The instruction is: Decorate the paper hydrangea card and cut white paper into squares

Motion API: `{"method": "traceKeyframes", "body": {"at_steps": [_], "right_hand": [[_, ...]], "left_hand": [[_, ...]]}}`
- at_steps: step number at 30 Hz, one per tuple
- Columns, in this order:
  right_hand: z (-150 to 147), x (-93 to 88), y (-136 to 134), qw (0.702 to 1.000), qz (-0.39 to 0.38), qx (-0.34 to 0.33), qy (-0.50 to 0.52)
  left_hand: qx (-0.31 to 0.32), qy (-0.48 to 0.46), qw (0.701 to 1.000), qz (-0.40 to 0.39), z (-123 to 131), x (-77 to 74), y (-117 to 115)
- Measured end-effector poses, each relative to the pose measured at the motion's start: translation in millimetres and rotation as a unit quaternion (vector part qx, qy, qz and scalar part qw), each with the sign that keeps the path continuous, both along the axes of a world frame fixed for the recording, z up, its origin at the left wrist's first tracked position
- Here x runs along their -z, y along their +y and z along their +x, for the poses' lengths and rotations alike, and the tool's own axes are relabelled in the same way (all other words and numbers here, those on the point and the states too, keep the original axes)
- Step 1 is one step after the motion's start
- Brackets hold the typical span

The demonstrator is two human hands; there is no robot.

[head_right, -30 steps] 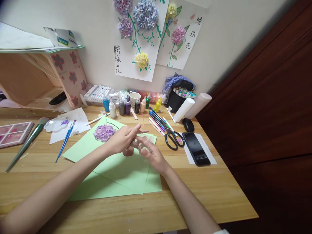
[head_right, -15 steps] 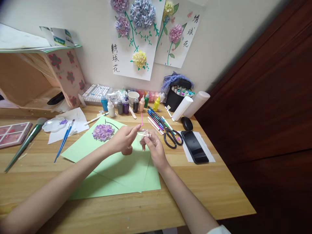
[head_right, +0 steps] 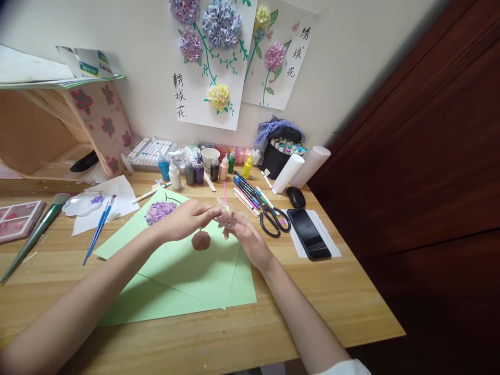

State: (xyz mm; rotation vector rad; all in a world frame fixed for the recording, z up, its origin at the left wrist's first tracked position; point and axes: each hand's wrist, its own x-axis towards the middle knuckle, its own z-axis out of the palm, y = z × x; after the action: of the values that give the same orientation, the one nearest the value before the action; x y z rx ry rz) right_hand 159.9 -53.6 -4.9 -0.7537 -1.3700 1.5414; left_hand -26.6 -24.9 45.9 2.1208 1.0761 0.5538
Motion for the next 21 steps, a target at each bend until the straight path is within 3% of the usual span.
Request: {"method": "traceKeyframes", "body": {"at_steps": [8,13,18,21], "right_hand": [[8.8,4.1,3.4,0.999,-0.024,-0.045,-0.009],[11.6,12.2,6.4,0.997,0.021,0.065,-0.027],[5.7,13.3,5.8,0.976,0.099,0.187,-0.056],[5.4,9.5,7.2,0.972,0.126,0.197,-0.032]], "left_hand": [[0.024,0.150,0.971,0.184,-6.3,-8.1,0.1],[0.008,0.167,0.959,0.228,-8.2,-12.2,1.0],[-0.011,0.136,0.965,0.222,-9.7,-12.0,1.8],[-0.019,0.110,0.971,0.213,-10.7,-9.9,3.0]]}}
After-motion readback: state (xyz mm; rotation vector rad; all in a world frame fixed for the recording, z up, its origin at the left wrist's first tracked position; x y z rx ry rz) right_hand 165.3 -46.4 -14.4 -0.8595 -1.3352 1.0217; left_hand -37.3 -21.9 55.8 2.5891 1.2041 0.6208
